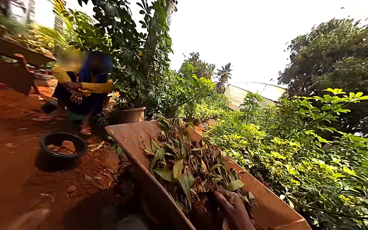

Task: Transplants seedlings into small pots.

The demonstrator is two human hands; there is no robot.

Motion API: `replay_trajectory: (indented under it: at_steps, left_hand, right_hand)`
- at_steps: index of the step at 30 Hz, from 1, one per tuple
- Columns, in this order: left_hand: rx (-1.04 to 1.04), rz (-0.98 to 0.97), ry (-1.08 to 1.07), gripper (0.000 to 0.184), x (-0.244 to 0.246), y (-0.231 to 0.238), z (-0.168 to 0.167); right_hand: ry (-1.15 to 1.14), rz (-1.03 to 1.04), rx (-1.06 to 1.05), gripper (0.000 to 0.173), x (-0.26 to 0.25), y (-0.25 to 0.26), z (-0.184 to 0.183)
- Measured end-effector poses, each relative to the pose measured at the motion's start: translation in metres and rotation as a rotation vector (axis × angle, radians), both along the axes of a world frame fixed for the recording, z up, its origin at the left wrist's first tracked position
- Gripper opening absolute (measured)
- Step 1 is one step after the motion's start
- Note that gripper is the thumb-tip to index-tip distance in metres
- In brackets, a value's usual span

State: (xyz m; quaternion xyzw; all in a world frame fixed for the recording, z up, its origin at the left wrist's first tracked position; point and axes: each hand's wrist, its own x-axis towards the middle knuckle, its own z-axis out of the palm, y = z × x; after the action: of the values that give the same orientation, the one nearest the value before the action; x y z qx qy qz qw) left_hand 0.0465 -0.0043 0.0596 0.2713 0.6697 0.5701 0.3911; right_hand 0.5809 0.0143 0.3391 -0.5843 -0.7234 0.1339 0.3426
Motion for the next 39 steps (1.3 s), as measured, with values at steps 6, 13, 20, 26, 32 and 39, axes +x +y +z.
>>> replay_trajectory:
  at_steps: [6, 13, 20, 26, 32, 39]
  left_hand:
    - [0.065, 0.003, -0.149, 0.036, 0.043, -0.008, 0.088]
    - [0.423, -0.205, -0.321, 0.040, 0.100, -0.028, 0.184]
    - [0.719, 0.025, -0.612, 0.045, 0.108, -0.061, 0.242]
    - [0.525, 0.275, -0.664, 0.042, 0.077, -0.046, 0.213]
    - [0.453, 0.240, -0.541, 0.041, 0.087, -0.031, 0.179]
    - [0.356, 0.183, -0.394, 0.041, 0.086, -0.015, 0.124]
  right_hand:
    - [0.440, 0.122, 0.319, 0.031, -0.058, -0.007, 0.074]
    - [0.695, 0.527, 0.286, 0.036, -0.193, -0.010, 0.122]
    - [0.275, 0.791, 0.103, 0.035, -0.322, -0.001, 0.053]
    - [0.427, 0.711, 0.069, 0.035, -0.351, 0.010, -0.029]
    - [0.693, 0.530, -0.293, 0.033, -0.351, 0.008, -0.075]
    - [0.549, 0.397, -0.451, 0.028, -0.344, 0.021, -0.123]
